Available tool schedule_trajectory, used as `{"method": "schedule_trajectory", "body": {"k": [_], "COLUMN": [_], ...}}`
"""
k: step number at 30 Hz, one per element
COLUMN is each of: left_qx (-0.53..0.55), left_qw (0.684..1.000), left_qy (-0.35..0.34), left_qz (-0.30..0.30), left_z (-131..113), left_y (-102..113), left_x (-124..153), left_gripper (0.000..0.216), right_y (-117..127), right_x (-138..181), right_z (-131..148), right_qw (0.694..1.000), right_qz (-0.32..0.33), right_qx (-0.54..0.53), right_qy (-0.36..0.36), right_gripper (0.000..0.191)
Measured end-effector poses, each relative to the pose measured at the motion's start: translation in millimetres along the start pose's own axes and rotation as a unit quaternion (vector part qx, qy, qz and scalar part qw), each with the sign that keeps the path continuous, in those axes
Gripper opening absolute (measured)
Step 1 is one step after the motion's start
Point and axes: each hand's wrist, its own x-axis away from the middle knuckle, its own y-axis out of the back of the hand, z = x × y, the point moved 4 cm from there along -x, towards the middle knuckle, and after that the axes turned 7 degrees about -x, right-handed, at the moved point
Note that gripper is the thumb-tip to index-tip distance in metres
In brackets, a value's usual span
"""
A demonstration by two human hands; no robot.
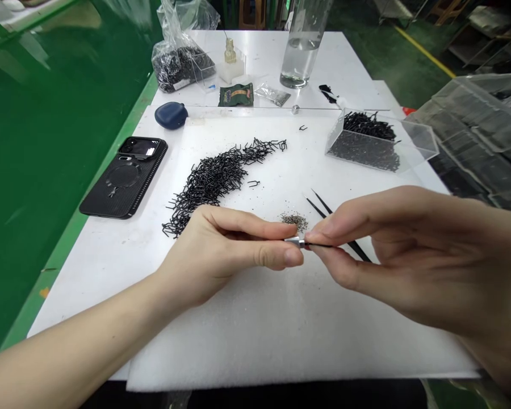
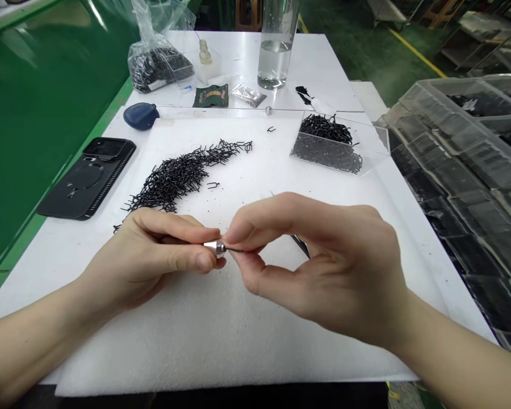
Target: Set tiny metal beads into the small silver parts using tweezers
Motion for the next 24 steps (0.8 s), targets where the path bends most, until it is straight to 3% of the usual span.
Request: {"method": "schedule_trajectory", "body": {"k": [8, 24], "left_qx": [0.015, 0.036], "left_qw": [1.000, 0.999], "left_qy": [0.011, 0.013], "left_qz": [0.010, -0.005], "left_z": [1, 0], "left_y": [0, -3], "left_x": [0, -3], "left_gripper": [0.022, 0.018], "right_y": [-1, -3], "right_x": [2, 3], "right_z": [-6, -15], "right_qw": [0.998, 0.994], "right_qz": [-0.029, -0.032], "right_qx": [-0.034, -0.086], "right_qy": [0.044, 0.052], "right_gripper": [0.035, 0.042]}}
